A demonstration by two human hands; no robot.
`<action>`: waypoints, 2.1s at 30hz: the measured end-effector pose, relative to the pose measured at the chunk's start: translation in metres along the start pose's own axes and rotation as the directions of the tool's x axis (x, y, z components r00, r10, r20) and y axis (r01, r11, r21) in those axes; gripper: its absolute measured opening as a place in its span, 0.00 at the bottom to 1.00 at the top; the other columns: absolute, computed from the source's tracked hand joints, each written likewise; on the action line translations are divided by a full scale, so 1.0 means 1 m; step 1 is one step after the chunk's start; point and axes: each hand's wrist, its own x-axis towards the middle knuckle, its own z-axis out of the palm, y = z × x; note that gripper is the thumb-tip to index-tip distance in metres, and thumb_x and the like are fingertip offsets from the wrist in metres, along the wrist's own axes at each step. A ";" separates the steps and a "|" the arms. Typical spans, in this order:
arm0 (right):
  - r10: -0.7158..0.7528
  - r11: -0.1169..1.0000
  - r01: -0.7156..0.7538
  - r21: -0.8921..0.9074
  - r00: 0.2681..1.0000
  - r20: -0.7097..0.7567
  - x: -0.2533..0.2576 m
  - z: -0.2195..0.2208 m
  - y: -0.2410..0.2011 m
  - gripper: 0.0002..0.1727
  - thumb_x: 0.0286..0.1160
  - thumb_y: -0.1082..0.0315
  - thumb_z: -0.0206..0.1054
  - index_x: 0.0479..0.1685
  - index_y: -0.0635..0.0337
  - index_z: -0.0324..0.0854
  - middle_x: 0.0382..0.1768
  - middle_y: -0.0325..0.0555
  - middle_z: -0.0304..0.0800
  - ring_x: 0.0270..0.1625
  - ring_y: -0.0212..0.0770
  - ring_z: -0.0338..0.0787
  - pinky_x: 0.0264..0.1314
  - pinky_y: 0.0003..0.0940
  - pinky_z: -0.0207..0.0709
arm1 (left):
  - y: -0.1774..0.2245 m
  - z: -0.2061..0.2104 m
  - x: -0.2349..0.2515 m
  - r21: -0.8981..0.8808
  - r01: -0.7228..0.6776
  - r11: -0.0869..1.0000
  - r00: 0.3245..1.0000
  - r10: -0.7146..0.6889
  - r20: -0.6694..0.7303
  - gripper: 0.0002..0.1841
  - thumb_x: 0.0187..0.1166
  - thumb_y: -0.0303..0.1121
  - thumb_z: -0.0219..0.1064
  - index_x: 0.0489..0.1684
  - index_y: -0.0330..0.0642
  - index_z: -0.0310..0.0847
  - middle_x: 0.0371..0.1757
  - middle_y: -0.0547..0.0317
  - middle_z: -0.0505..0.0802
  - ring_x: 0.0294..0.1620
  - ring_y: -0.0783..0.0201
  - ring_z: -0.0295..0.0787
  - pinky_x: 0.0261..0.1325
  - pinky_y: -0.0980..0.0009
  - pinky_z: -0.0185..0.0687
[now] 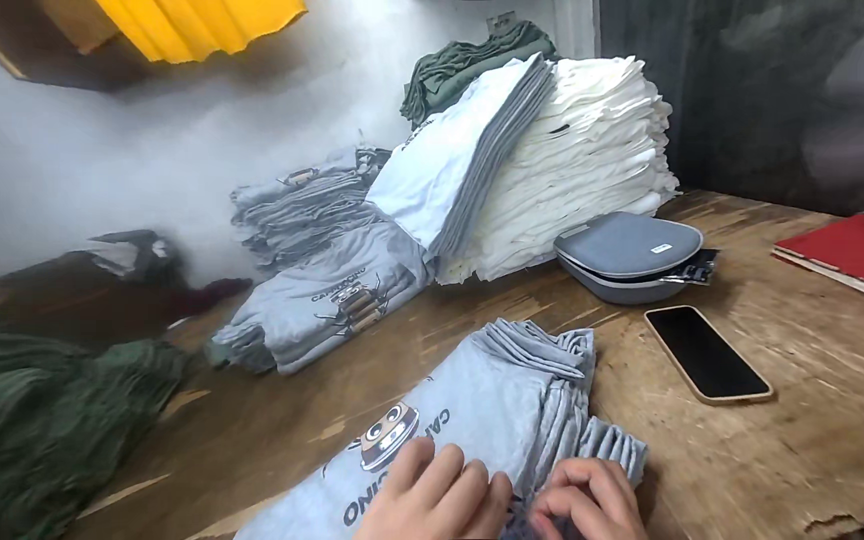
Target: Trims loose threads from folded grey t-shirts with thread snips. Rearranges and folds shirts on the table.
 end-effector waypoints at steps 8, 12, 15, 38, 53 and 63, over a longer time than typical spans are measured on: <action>-0.113 0.950 0.127 -0.287 0.991 0.065 -0.002 -0.009 -0.005 0.22 0.66 0.37 0.69 0.27 0.46 0.91 0.42 0.44 0.95 0.52 0.50 0.86 0.66 0.53 0.66 | -0.017 0.013 -0.004 -0.358 0.229 0.905 0.973 -0.207 0.098 0.10 0.71 0.30 0.76 0.49 0.47 0.93 0.39 0.54 0.94 0.43 0.52 0.90 0.50 0.49 0.79; -0.100 0.888 0.072 -0.454 0.994 -0.039 0.007 0.011 -0.031 0.37 0.54 0.21 0.70 0.34 0.49 0.89 0.38 0.45 0.93 0.45 0.50 0.88 0.61 0.55 0.70 | -0.041 0.044 -0.011 -0.646 0.227 0.728 0.970 -0.230 0.081 0.12 0.56 0.30 0.80 0.39 0.46 0.94 0.33 0.59 0.88 0.31 0.70 0.83 0.32 0.74 0.79; -0.077 0.857 0.047 -0.513 0.996 -0.037 0.015 0.026 -0.035 0.22 0.52 0.41 0.78 0.33 0.49 0.89 0.37 0.41 0.93 0.45 0.49 0.89 0.58 0.56 0.70 | -0.054 0.047 -0.011 -0.775 0.127 0.619 0.991 -0.108 0.077 0.05 0.67 0.30 0.76 0.38 0.45 0.93 0.48 0.60 0.93 0.43 0.76 0.88 0.41 0.81 0.84; -0.039 0.926 0.045 -0.374 0.999 0.023 0.000 -0.008 -0.005 0.14 0.73 0.47 0.71 0.37 0.44 0.95 0.39 0.43 0.93 0.50 0.50 0.87 0.63 0.56 0.67 | -0.022 0.018 -0.017 -0.632 0.661 0.404 0.750 -0.327 0.575 0.30 0.71 0.48 0.79 0.65 0.35 0.85 0.38 0.54 0.93 0.36 0.62 0.90 0.45 0.60 0.87; 0.007 0.997 -0.007 -0.081 1.000 0.002 0.004 -0.015 0.001 0.06 0.71 0.57 0.77 0.31 0.44 0.97 0.38 0.42 0.90 0.48 0.41 0.84 0.59 0.46 0.70 | -0.018 0.049 0.002 -0.350 0.095 0.932 0.980 -0.149 -0.131 0.07 0.81 0.40 0.68 0.42 0.56 0.94 0.39 0.68 0.94 0.42 0.64 0.87 0.48 0.63 0.76; -0.082 0.921 0.171 -0.350 0.963 0.256 0.021 -0.017 -0.007 0.18 0.69 0.47 0.76 0.50 0.46 0.94 0.53 0.44 0.96 0.59 0.56 0.90 0.65 0.67 0.70 | -0.044 0.036 0.001 -0.738 0.653 0.169 0.757 -0.181 0.628 0.20 0.77 0.37 0.73 0.66 0.41 0.85 0.33 0.69 0.89 0.30 0.78 0.82 0.38 0.76 0.81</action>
